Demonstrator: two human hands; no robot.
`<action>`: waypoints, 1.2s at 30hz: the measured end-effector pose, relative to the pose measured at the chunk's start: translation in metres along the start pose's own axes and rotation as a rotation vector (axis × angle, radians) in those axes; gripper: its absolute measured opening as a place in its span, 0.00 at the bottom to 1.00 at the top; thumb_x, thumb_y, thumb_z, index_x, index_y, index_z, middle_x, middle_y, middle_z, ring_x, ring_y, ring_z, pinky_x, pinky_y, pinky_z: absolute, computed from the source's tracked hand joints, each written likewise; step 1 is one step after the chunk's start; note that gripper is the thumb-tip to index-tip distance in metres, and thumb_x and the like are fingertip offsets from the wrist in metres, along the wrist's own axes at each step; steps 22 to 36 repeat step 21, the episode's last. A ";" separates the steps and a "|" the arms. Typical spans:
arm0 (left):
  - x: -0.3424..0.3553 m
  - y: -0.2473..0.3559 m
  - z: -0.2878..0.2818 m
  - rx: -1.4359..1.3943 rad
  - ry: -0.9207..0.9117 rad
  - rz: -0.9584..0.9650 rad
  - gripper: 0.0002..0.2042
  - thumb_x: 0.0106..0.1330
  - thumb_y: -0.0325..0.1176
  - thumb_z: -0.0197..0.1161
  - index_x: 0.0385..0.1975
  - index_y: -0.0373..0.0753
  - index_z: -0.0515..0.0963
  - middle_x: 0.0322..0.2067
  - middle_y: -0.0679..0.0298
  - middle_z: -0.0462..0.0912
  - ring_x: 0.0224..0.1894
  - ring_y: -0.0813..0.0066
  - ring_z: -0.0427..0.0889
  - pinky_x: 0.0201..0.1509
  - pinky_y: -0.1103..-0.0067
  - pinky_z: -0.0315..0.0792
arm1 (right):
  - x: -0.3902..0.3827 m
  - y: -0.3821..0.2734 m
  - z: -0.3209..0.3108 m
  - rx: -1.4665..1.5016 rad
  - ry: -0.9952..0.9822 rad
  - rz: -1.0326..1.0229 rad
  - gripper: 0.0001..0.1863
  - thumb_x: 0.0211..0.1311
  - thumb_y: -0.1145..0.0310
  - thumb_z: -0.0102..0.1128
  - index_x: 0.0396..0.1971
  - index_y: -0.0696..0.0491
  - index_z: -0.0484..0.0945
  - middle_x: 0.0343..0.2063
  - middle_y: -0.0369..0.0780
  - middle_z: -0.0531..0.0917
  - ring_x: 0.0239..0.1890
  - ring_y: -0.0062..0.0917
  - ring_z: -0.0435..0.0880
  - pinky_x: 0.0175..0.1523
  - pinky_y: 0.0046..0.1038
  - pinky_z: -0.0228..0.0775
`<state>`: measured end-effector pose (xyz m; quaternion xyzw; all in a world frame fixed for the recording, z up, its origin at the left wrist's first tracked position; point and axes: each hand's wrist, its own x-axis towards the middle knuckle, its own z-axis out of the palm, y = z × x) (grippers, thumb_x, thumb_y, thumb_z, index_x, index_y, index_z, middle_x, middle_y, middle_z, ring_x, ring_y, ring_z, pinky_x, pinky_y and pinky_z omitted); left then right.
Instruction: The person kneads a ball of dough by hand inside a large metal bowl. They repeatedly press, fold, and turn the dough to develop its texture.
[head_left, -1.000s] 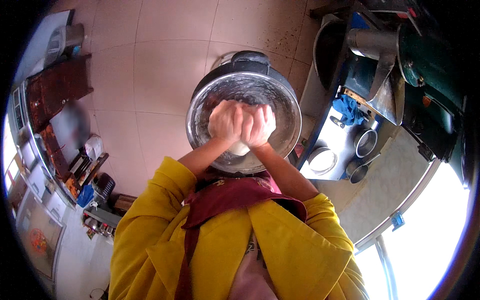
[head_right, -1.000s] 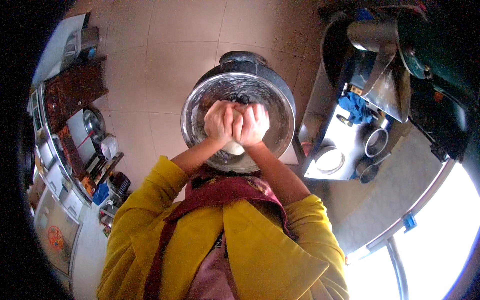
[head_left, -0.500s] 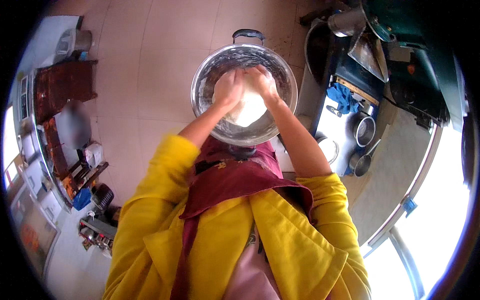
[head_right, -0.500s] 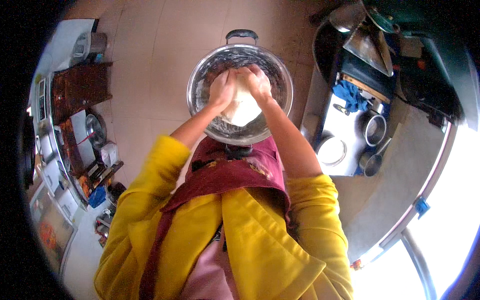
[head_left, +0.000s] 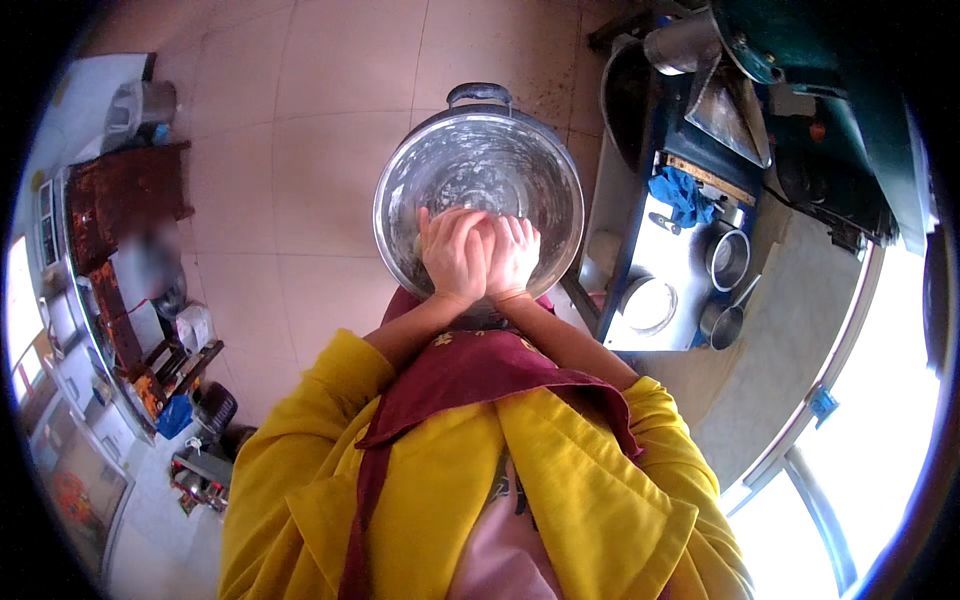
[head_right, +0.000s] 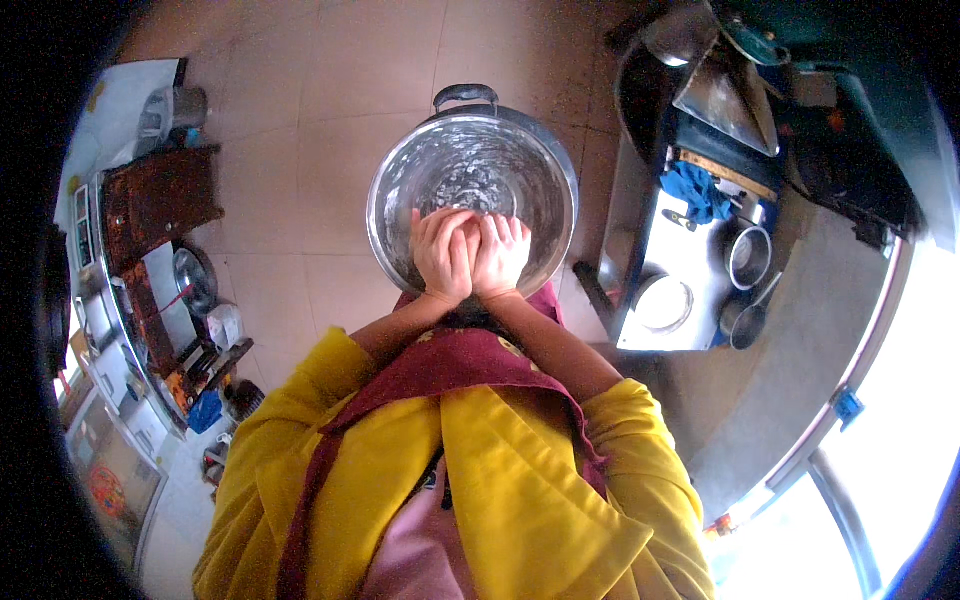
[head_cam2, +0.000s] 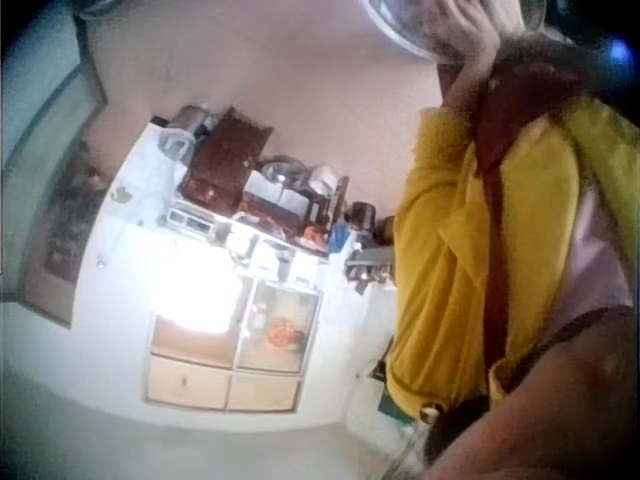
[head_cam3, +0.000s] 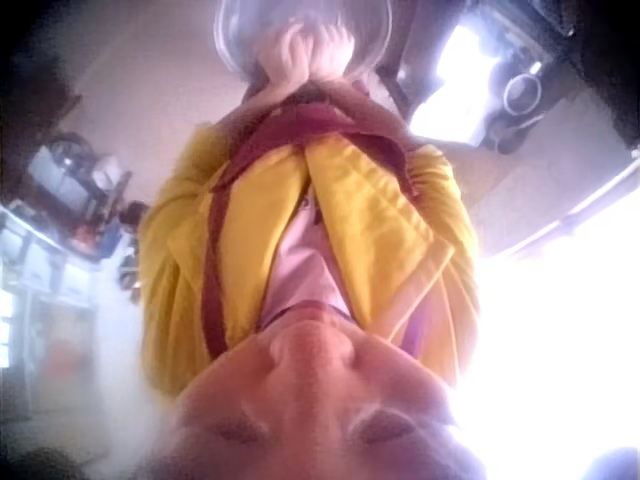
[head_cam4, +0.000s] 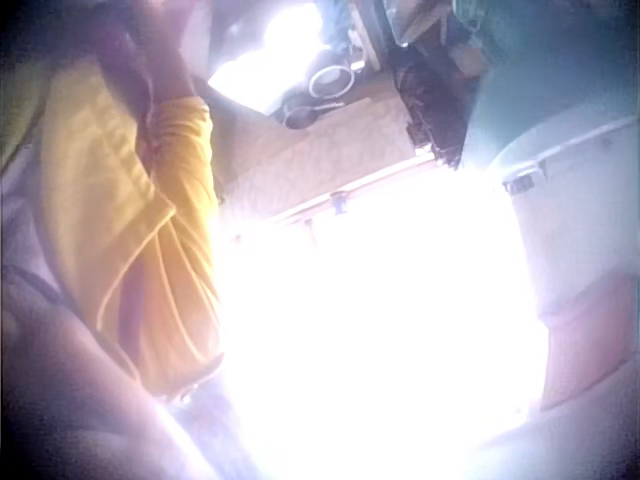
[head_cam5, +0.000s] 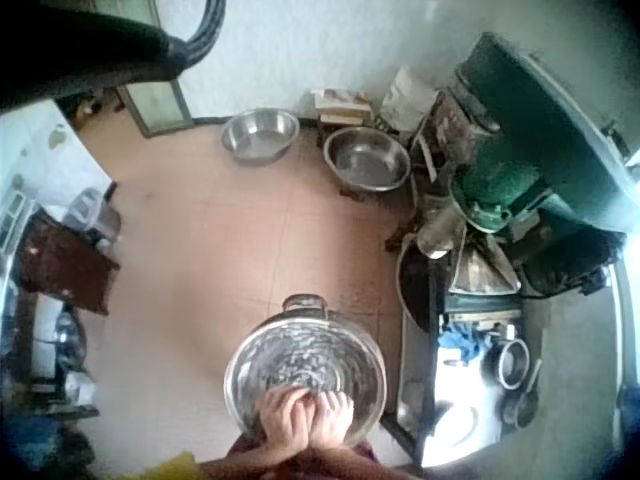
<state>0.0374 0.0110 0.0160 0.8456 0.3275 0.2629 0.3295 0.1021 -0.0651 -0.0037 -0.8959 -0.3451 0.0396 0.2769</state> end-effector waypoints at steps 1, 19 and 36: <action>0.003 -0.006 0.003 -0.036 -0.021 0.018 0.14 0.67 0.38 0.50 0.42 0.40 0.81 0.39 0.58 0.82 0.46 0.57 0.79 0.63 0.59 0.63 | 0.004 0.002 0.003 -0.008 0.016 -0.005 0.15 0.56 0.54 0.56 0.33 0.51 0.80 0.31 0.39 0.81 0.36 0.35 0.78 0.47 0.37 0.66; 0.079 -0.042 0.060 0.090 -0.088 -0.104 0.08 0.59 0.36 0.56 0.22 0.42 0.79 0.23 0.61 0.82 0.29 0.57 0.80 0.35 0.63 0.70 | 0.091 0.040 0.042 -0.064 -0.184 0.105 0.20 0.63 0.54 0.49 0.16 0.49 0.78 0.21 0.46 0.83 0.22 0.45 0.83 0.27 0.42 0.77; 0.083 -0.042 0.064 0.125 -0.079 -0.125 0.08 0.59 0.36 0.55 0.22 0.43 0.79 0.25 0.61 0.83 0.31 0.57 0.81 0.38 0.64 0.72 | 0.095 0.049 0.050 -0.140 -0.263 0.179 0.22 0.64 0.51 0.47 0.20 0.46 0.85 0.22 0.46 0.85 0.25 0.45 0.86 0.33 0.40 0.81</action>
